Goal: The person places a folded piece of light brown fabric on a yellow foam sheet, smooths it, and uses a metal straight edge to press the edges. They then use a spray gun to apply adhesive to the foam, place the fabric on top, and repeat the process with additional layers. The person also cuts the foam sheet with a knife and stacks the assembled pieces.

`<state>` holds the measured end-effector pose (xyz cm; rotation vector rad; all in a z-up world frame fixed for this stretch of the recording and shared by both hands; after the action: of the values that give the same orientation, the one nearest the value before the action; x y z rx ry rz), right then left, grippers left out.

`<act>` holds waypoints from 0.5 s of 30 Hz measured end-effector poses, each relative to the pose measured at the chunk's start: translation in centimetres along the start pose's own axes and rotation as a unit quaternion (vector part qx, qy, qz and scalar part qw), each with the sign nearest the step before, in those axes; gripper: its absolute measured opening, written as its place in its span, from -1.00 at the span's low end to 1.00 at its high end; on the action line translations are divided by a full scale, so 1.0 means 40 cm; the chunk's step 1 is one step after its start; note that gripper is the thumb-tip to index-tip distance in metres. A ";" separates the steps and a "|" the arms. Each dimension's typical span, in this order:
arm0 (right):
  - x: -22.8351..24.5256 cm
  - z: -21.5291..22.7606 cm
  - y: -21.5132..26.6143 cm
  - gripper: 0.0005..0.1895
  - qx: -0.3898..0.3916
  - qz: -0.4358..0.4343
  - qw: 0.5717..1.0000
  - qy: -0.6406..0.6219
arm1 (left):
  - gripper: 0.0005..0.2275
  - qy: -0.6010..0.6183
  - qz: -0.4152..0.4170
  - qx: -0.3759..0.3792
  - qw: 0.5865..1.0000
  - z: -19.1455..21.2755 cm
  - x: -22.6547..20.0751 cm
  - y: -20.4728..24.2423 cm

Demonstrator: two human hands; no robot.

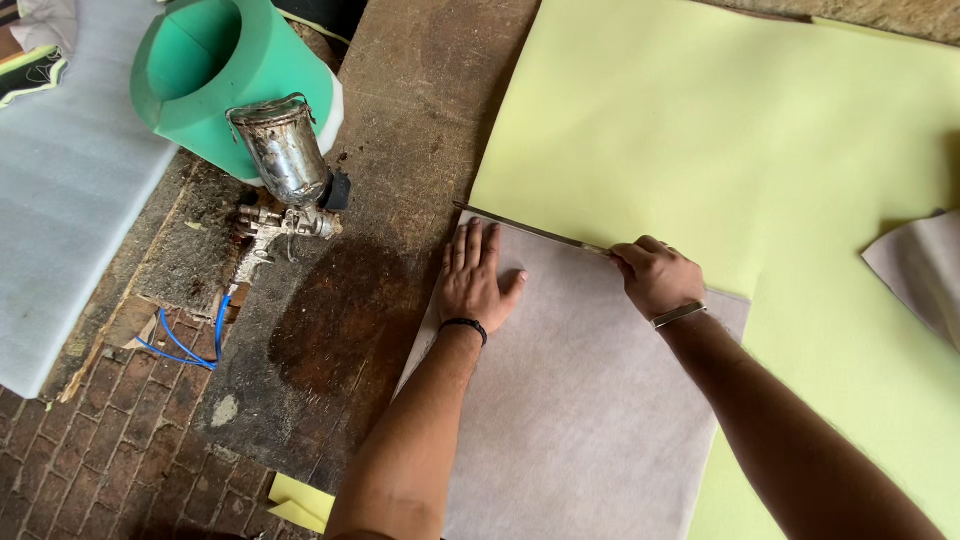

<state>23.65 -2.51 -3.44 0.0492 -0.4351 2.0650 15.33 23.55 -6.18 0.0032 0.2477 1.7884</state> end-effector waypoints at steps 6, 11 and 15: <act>0.022 -0.066 -0.067 -0.84 0.014 0.053 0.998 0.010 | -0.17 -0.004 0.002 -0.008 1.000 0.002 0.006 0.000; 0.008 -0.068 -0.061 -0.78 0.104 0.041 0.992 0.050 | -0.18 -0.002 0.007 -0.003 1.000 -0.001 0.000 0.006; -0.103 0.014 0.018 -0.82 0.104 0.056 0.991 0.070 | -0.19 -0.013 0.012 0.019 1.000 0.018 0.004 0.004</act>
<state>25.07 -6.46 -4.01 0.0052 -0.1376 2.2015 15.26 23.78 -5.48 0.0564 0.2637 1.8064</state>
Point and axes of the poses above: each hand's wrist, its own y-axis away from the middle knuckle, its own z-axis out of the back of the hand, x = y × z, the point moved 2 cm from there along -y, towards the middle knuckle, and after that the axes turned 5 degrees about -x, right-handed, at the moved point
